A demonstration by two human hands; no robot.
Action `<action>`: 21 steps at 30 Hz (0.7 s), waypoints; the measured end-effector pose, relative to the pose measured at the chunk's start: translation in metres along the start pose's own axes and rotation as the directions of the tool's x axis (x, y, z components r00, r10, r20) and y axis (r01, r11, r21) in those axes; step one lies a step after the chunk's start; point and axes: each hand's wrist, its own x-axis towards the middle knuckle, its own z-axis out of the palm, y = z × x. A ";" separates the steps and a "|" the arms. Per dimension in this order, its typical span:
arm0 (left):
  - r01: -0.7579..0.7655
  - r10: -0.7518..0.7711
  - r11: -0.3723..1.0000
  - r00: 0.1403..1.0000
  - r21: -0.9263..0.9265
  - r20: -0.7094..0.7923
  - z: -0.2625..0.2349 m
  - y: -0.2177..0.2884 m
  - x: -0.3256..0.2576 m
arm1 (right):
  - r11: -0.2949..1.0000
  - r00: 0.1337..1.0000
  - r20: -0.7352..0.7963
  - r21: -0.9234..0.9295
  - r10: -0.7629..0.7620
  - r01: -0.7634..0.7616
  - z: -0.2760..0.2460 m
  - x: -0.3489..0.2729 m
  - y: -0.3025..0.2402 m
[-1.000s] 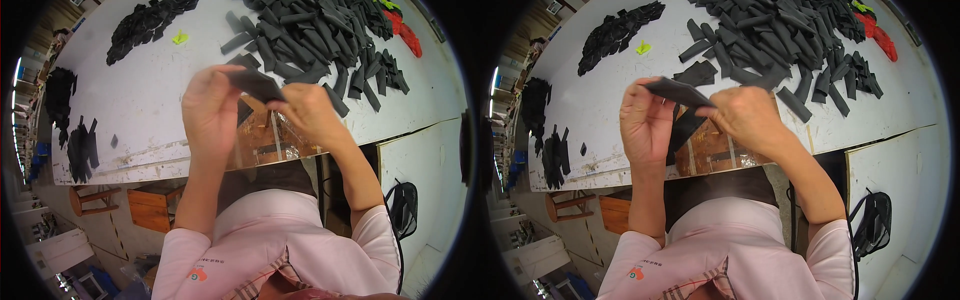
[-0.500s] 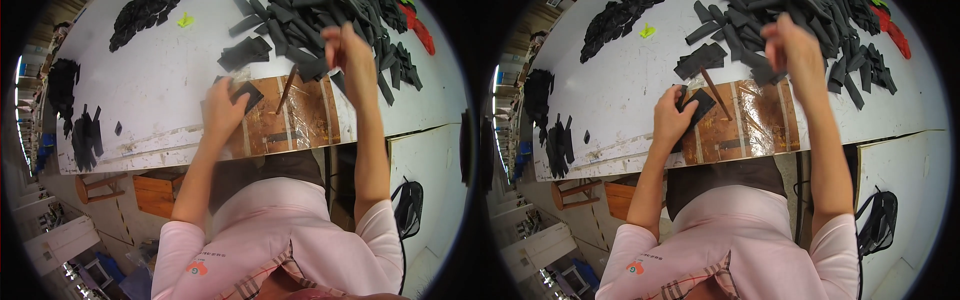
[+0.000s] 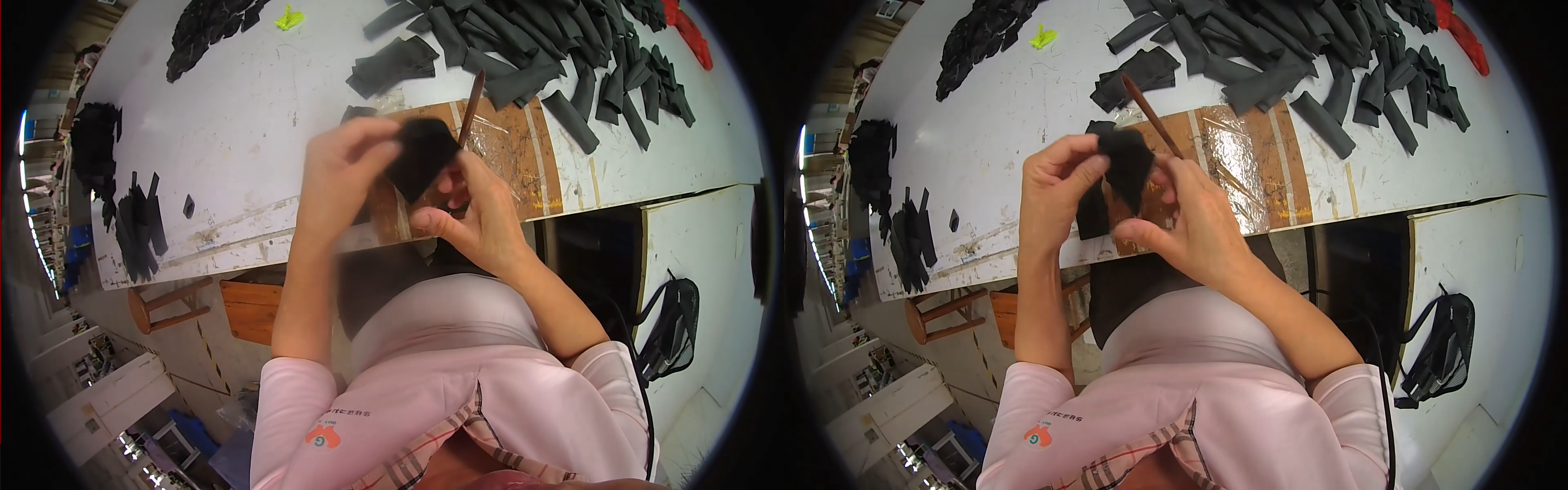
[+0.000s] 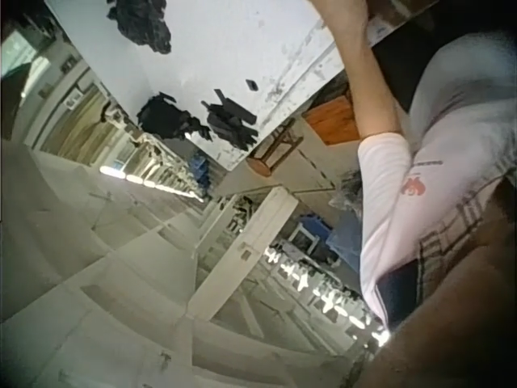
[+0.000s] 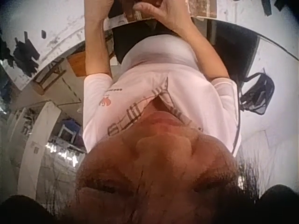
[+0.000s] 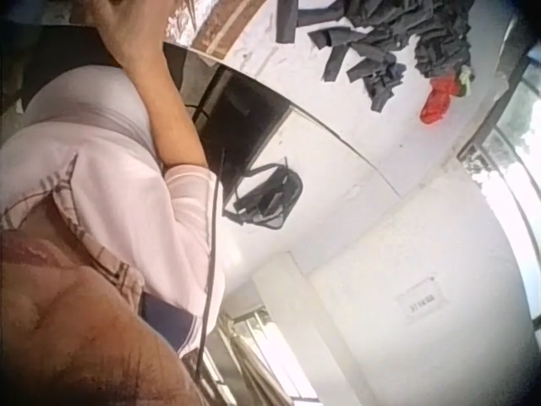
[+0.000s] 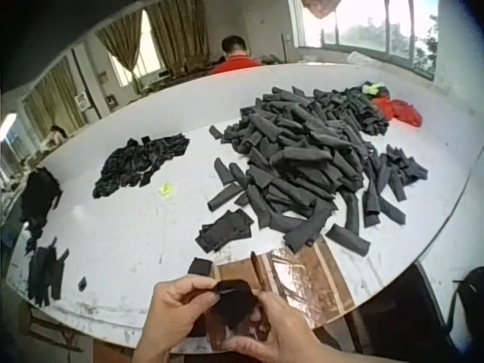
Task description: Assembling or inspecting black foam components by inserting a thin rod and checking the pieces on a workbench.
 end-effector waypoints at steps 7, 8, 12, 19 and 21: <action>-0.116 0.124 0.991 0.986 0.068 -0.112 0.025 0.003 -0.036 | 0.998 0.988 -0.137 -0.035 -0.065 0.061 0.012 -0.006 -0.002; -0.058 0.054 0.998 0.962 -0.008 -0.268 0.030 0.002 -0.041 | 0.981 0.983 -0.139 -0.168 -0.122 0.098 0.011 -0.007 -0.001; 0.035 -0.140 0.950 0.936 -0.310 -0.323 0.035 -0.002 -0.061 | 0.948 0.963 -0.179 -0.283 -0.199 0.144 0.009 -0.010 0.011; 0.249 -0.350 0.828 0.930 -0.502 -0.116 0.038 0.012 -0.063 | 0.885 0.951 -0.119 -0.412 -0.286 0.215 -0.001 -0.009 0.013; 0.279 -0.380 0.835 0.916 -0.474 -0.130 0.037 0.013 -0.060 | 0.857 0.939 -0.103 -0.451 -0.327 0.249 -0.003 -0.008 0.012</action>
